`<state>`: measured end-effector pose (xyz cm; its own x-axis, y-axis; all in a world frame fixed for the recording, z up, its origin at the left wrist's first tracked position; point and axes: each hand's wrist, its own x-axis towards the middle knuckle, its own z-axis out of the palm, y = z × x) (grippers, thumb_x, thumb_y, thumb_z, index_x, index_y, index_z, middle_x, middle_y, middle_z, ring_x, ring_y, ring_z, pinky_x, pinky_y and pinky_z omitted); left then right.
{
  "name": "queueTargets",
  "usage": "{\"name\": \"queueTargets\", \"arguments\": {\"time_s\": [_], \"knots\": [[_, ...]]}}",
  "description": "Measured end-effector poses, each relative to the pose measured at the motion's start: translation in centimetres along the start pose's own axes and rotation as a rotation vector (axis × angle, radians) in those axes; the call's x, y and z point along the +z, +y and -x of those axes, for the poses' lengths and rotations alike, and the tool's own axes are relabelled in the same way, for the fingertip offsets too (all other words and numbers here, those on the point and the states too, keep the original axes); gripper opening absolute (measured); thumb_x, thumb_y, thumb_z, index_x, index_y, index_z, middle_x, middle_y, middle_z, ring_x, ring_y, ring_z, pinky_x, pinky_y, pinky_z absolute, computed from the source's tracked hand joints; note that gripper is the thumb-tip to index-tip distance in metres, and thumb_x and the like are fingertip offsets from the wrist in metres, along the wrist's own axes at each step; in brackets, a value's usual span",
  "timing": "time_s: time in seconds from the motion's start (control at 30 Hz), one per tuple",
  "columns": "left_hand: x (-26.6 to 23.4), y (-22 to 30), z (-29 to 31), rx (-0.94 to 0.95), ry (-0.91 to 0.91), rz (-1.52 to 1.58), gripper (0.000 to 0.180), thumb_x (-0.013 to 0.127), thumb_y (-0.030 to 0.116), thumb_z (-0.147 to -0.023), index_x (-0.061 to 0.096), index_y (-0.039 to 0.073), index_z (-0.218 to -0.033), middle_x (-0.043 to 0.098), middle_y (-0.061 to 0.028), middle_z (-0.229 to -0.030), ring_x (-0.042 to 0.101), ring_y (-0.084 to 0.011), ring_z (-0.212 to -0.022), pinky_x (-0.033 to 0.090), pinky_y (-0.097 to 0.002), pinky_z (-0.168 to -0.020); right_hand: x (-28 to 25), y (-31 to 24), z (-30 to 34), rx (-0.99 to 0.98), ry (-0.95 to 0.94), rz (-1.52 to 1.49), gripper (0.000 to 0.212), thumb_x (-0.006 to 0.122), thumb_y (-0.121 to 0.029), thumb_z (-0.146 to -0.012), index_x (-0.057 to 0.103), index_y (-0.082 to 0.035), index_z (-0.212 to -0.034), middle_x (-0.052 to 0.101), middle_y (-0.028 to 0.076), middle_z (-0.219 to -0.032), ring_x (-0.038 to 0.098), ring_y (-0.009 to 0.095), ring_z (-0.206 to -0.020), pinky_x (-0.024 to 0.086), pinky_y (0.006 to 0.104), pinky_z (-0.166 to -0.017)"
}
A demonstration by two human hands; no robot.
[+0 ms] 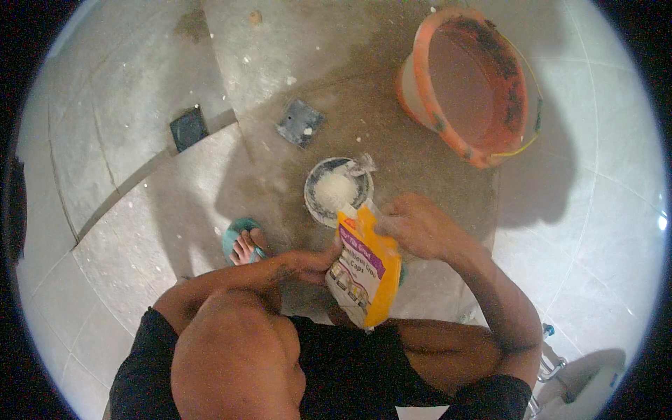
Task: The person sits on the floor and mixes a white powder from a yellow bag with water in a small container using a trowel. The person repeatedly adds water from a nearby bucket and continues to stir the mixture until it reaches a consistent paste.
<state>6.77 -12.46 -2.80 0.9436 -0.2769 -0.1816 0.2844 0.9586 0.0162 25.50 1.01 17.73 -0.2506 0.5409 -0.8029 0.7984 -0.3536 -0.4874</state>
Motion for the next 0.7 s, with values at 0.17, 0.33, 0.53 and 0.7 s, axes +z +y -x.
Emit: {"name": "queueTargets", "arguments": {"time_s": [0.17, 0.33, 0.53, 0.7], "knots": [[-0.5, -0.2, 0.0, 0.002, 0.024, 0.07, 0.097, 0.02, 0.083, -0.077, 0.021, 0.018, -0.15, 0.025, -0.0112, -0.155, 0.021, -0.0326, -0.143, 0.019, -0.0588, -0.113, 0.3, -0.1, -0.2, 0.115, -0.023, 0.023, 0.035, 0.061, -0.028, -0.078, 0.061, 0.006, -0.071, 0.055, 0.017, -0.06, 0.053, 0.026, -0.055, 0.042, 0.0421, -0.057], [-1.2, -0.6, 0.2, 0.015, -0.055, 0.047, 0.098, 0.019, 0.083, -0.077, 0.021, 0.018, -0.15, 0.024, -0.0131, -0.154, 0.022, -0.0337, -0.142, 0.02, -0.0598, -0.112, 0.4, -0.7, -0.4, 0.183, -0.015, -0.01, 0.032, 0.061, -0.027, -0.077, 0.059, 0.002, -0.063, 0.048, 0.006, -0.054, 0.041, 0.017, -0.051, 0.034, 0.0376, -0.053], [-1.4, -1.0, -0.1, 0.009, -0.029, 0.045, 0.099, 0.017, 0.084, -0.076, 0.02, 0.018, -0.151, 0.025, -0.0144, -0.154, 0.022, -0.0345, -0.142, 0.021, -0.0605, -0.112, 0.4, -0.4, -0.6, 0.154, -0.041, -0.035, 0.031, 0.062, -0.028, -0.076, 0.06, 0.001, -0.064, 0.047, 0.006, -0.054, 0.042, 0.016, -0.051, 0.036, 0.0363, -0.053], [-1.1, -0.8, 0.2, 0.007, -0.04, 0.062, 0.1, 0.016, 0.084, -0.076, 0.019, 0.017, -0.151, 0.025, -0.0147, -0.154, 0.021, -0.0345, -0.143, 0.021, -0.0604, -0.112, 0.7, -0.3, -0.7, 0.16, -0.021, -0.07, 0.033, 0.062, -0.028, -0.076, 0.059, 0.002, -0.064, 0.047, 0.005, -0.054, 0.042, 0.015, -0.052, 0.036, 0.0359, -0.053]]}}
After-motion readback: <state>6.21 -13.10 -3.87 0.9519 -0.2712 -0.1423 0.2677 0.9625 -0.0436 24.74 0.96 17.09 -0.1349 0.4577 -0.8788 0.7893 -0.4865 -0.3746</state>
